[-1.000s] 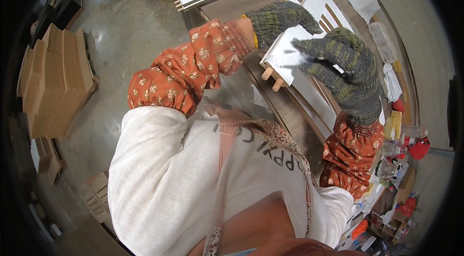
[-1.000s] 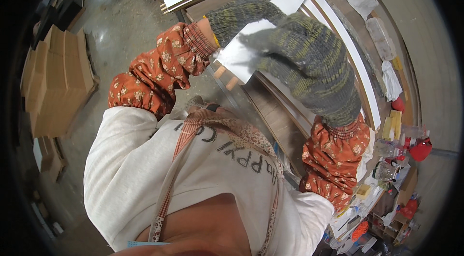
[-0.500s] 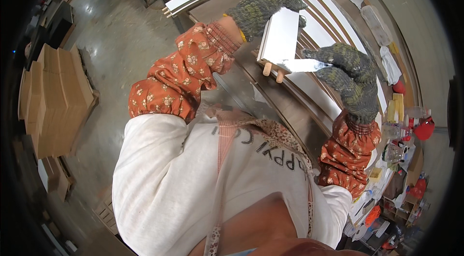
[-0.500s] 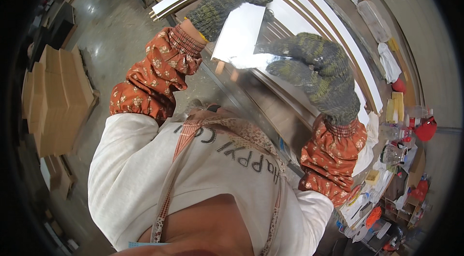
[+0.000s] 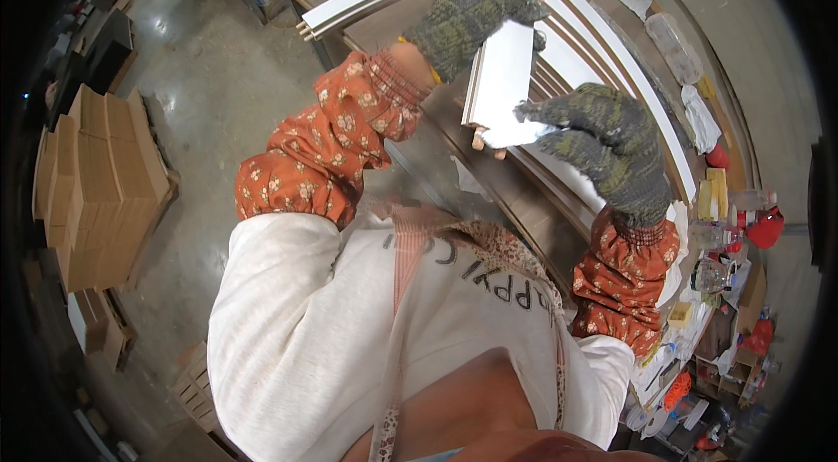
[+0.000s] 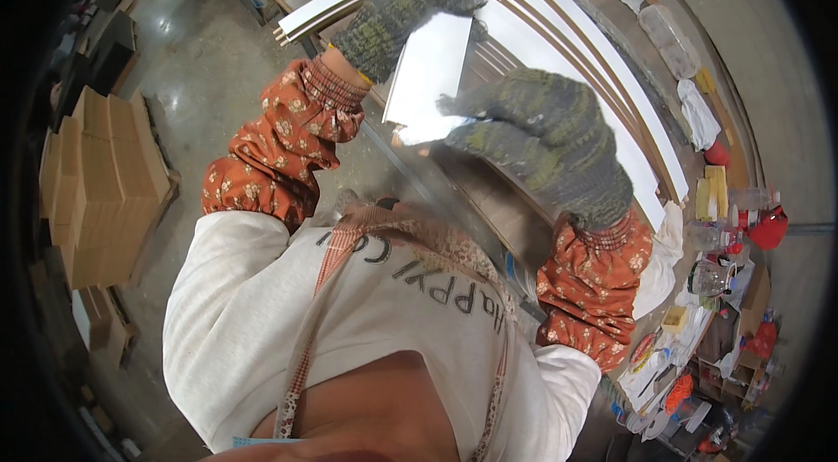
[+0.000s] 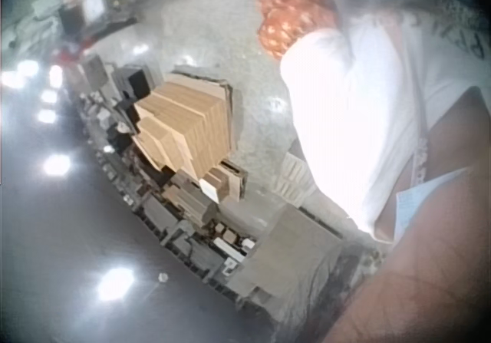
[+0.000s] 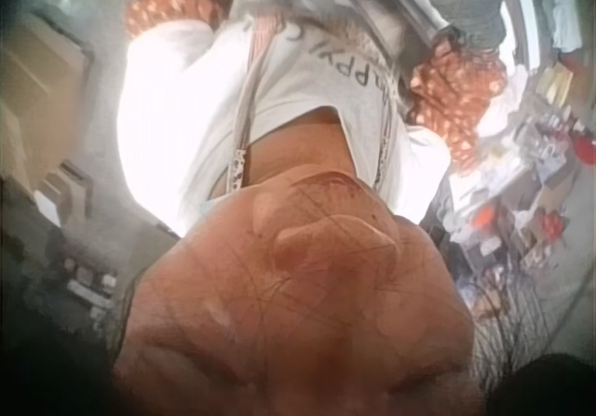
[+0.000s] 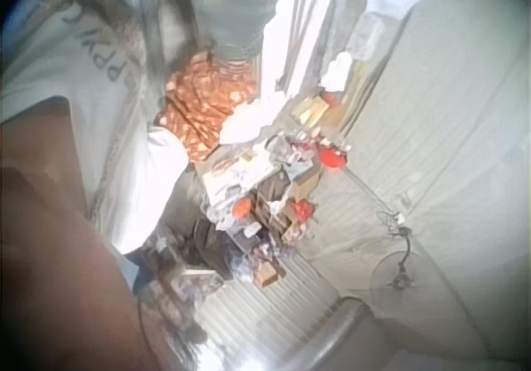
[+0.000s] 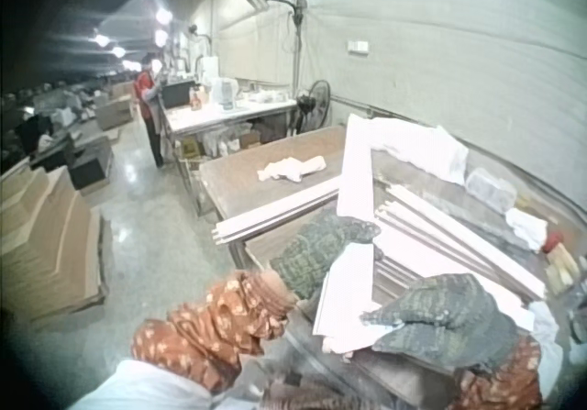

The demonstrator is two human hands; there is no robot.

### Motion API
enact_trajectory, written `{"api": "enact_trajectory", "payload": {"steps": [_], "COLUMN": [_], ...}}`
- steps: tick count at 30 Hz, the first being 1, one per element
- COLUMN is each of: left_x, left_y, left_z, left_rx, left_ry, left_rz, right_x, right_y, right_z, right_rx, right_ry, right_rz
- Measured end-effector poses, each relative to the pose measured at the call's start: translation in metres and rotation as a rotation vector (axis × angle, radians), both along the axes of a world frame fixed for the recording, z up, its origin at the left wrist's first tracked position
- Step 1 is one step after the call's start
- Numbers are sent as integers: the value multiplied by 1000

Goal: The person picks up white wooden slats from a stack on a workbench, wipes them down with a cloth, and places them onto a new stack.

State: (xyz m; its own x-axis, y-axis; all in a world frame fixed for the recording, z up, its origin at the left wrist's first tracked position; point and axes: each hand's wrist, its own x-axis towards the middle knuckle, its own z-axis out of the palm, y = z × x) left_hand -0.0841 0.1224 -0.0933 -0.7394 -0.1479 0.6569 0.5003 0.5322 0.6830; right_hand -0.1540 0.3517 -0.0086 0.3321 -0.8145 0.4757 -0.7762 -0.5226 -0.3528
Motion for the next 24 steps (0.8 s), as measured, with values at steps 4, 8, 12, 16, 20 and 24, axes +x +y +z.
{"api": "enact_trajectory", "payload": {"steps": [4, 8, 12, 16, 20, 24], "left_x": [12, -4, 9, 48, 78, 91], "left_y": [23, 1, 6, -2, -54, -84], "left_z": [15, -19, -16, 23, 4, 7], "left_rx": [-234, -104, -298, 40, 325, 498], "left_ry": [22, -17, 94, -545, -527, -652], "left_rz": [313, 363, 475, 523, 432, 274], "right_x": [0, -1, 4, 7, -5, -17], "right_y": [-6, -3, 8, 10, 21, 28], "right_z": [0, -1, -2, -3, -23, -42], "right_rx": [-244, -190, 207, 326, 287, 214], "right_ry": [173, 95, -511, -962, -1131, -1192], "right_rz": [92, 30, -206, -338, -466, -572]}}
